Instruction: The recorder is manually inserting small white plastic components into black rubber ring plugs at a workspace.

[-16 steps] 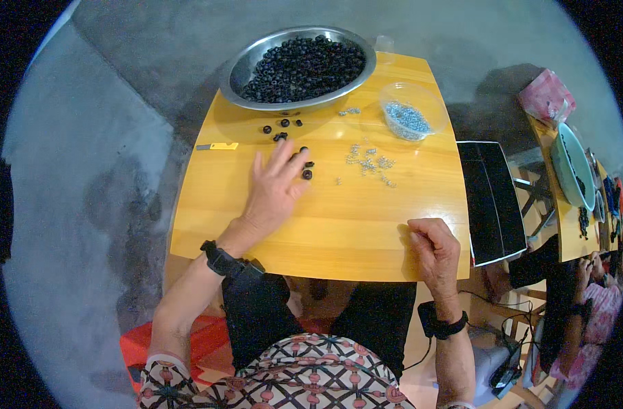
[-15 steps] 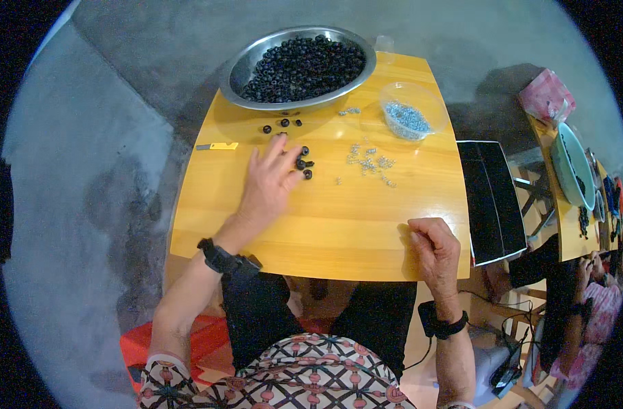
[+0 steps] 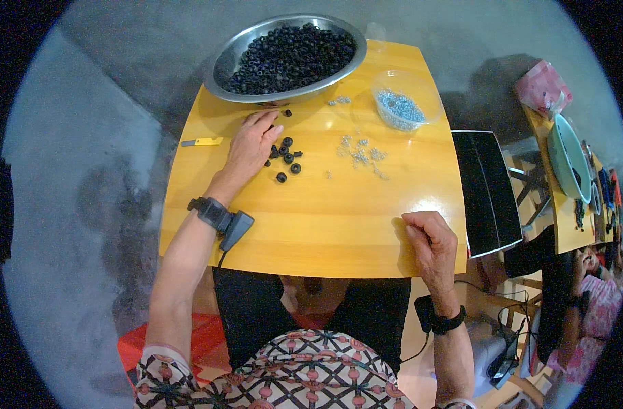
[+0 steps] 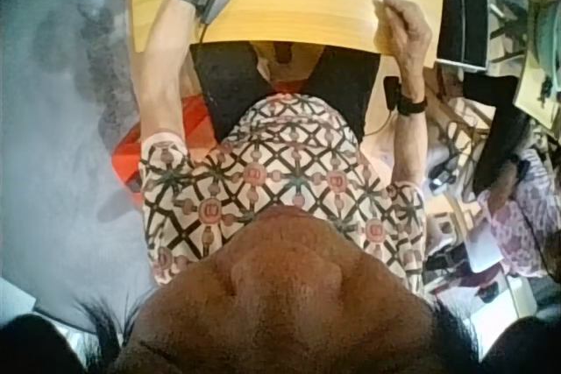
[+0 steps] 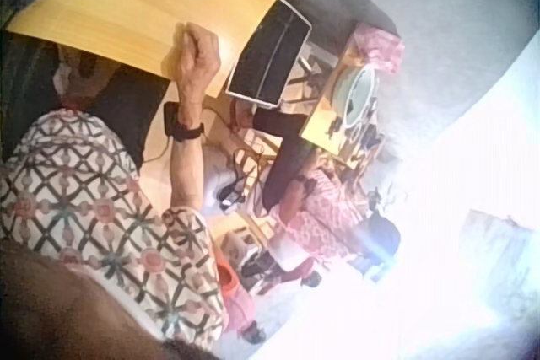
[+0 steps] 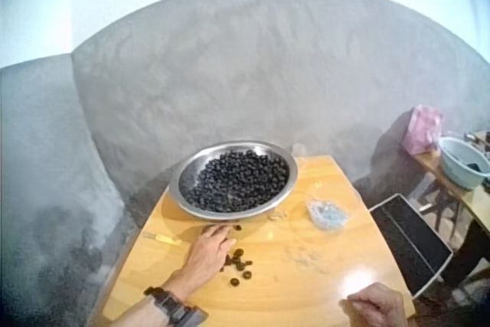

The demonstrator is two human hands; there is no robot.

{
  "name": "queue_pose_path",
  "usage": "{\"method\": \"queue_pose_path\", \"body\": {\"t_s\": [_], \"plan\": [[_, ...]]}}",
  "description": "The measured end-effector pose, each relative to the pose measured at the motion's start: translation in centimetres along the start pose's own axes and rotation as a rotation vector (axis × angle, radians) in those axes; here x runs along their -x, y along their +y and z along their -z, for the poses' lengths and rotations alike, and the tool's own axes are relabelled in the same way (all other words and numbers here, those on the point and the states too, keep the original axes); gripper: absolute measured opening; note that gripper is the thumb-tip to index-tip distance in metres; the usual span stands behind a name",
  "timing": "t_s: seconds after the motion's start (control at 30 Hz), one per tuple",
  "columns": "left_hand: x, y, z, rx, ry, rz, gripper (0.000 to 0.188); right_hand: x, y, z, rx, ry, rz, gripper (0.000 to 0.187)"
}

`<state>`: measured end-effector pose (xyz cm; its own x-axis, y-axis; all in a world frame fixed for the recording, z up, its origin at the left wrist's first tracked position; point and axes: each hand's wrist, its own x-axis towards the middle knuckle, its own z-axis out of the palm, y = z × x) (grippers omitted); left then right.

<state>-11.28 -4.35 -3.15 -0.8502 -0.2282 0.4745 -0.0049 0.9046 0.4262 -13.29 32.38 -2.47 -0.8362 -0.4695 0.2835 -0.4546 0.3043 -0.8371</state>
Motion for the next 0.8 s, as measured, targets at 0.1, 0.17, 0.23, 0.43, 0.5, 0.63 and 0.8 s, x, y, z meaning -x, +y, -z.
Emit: {"method": "queue_pose_path", "body": {"t_s": [0.1,0.17,0.23,0.43,0.5,0.63,0.8], "plan": [[0.8,0.4,0.2,-0.084,-0.086,-0.034,0.038,0.0,0.3,0.1,-0.006,0.002,0.0,0.013],[1.4,1.1,0.4,-0.06,-0.096,-0.018,0.037,0.1,0.4,0.2,-0.002,0.001,-0.003,0.013],[1.2,1.8,0.5,-0.033,-0.107,-0.003,0.037,0.1,0.3,0.3,0.004,0.0,-0.008,0.014],[-1.1,2.4,0.1,-0.045,-0.1,-0.192,0.034,-0.1,-0.1,0.3,0.037,-0.004,0.01,0.014],[-1.1,1.9,-0.5,-0.138,-0.134,-0.224,0.034,0.0,0.0,0.3,0.009,-0.001,-0.02,0.014],[-1.2,1.3,-0.5,-0.156,-0.219,-0.242,0.036,-0.1,0.1,0.2,0.012,-0.011,0.002,0.014],[0.1,2.9,1.2,0.028,-0.271,-0.036,0.038,0.1,0.3,0.3,-0.032,0.001,-0.001,0.014]]}}
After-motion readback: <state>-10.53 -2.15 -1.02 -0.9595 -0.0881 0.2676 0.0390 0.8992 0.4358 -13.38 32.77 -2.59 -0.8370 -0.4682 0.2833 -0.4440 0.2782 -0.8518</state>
